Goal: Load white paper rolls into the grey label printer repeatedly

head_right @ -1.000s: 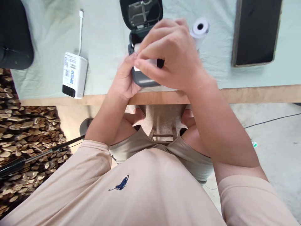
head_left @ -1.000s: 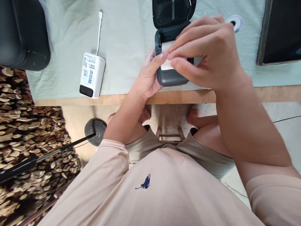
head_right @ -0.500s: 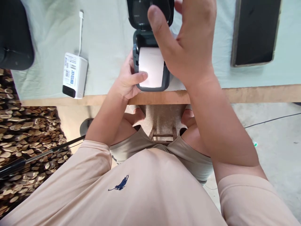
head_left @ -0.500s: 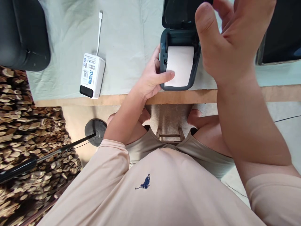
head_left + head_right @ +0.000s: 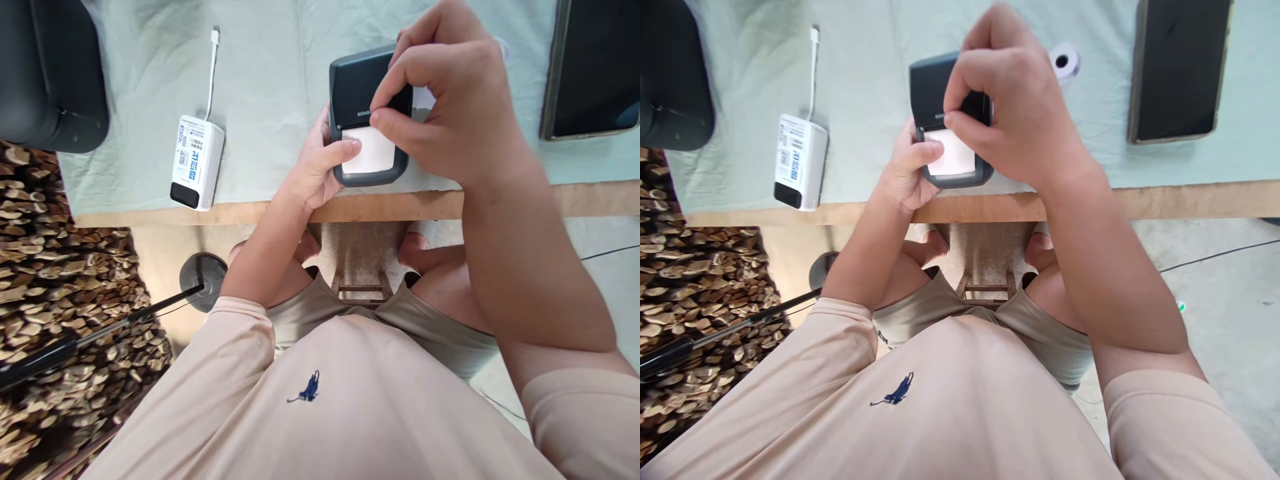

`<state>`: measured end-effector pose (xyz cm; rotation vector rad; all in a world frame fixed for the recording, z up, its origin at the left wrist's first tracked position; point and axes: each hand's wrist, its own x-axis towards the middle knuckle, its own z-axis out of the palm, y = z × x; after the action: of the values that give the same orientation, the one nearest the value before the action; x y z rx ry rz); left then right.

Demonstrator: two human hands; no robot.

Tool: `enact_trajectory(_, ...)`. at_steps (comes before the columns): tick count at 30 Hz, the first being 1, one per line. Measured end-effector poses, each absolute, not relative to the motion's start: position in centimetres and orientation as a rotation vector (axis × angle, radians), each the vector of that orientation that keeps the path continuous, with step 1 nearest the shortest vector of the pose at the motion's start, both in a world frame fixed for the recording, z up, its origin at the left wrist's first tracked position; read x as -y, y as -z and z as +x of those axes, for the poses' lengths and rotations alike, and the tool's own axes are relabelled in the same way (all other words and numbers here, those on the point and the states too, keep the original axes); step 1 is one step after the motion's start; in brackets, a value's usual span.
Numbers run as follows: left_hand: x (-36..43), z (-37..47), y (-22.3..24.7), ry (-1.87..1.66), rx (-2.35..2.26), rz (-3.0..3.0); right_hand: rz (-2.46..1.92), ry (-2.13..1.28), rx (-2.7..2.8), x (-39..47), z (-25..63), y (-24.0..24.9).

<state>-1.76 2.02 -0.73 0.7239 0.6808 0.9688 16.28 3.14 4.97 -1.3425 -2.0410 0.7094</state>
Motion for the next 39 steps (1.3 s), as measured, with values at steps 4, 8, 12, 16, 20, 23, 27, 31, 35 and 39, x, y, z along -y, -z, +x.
enact_trajectory(4,-1.7,-1.8,0.8,-0.989,-0.698,0.760,-1.406,-0.744,1.952,-3.2,16.2,-5.0)
enact_trajectory(8,-1.4,-1.9,0.4,-1.018,-0.710,0.702,-1.430,-0.846,1.912,-3.1,16.1,-5.5)
enact_trajectory(12,-1.2,-1.8,0.1,-1.072,-0.747,0.655,-1.364,-1.010,1.919,-2.6,15.8,-5.8)
enact_trajectory(16,-1.0,-1.6,0.1,-1.073,-0.807,0.686,-1.353,-1.078,1.912,-2.4,15.6,-5.7)
enact_trajectory(20,-0.9,-1.6,-0.1,-1.049,-0.786,0.729,-1.371,-1.078,1.920,-2.6,15.8,-5.5)
enact_trajectory(23,-0.9,-1.6,-0.3,-1.049,-0.770,0.733,-1.380,-1.056,1.975,-2.7,15.8,-5.5)
enact_trajectory(27,-0.9,-1.5,-0.4,-1.043,-0.785,0.758,-1.381,-1.013,2.030,-2.6,15.7,-5.7)
enact_trajectory(31,-1.1,-1.4,-0.7,-1.031,-0.865,0.722,-1.401,-0.967,2.031,-2.4,15.6,-6.0)
enact_trajectory(35,-1.7,-1.5,-0.7,-1.038,-0.839,0.603,-1.474,-0.907,2.035,-2.6,15.8,-6.0)
enact_trajectory(39,-2.0,-1.4,-0.3,-1.076,-0.737,0.616,-1.533,-0.909,2.075,-3.0,16.2,-5.9)
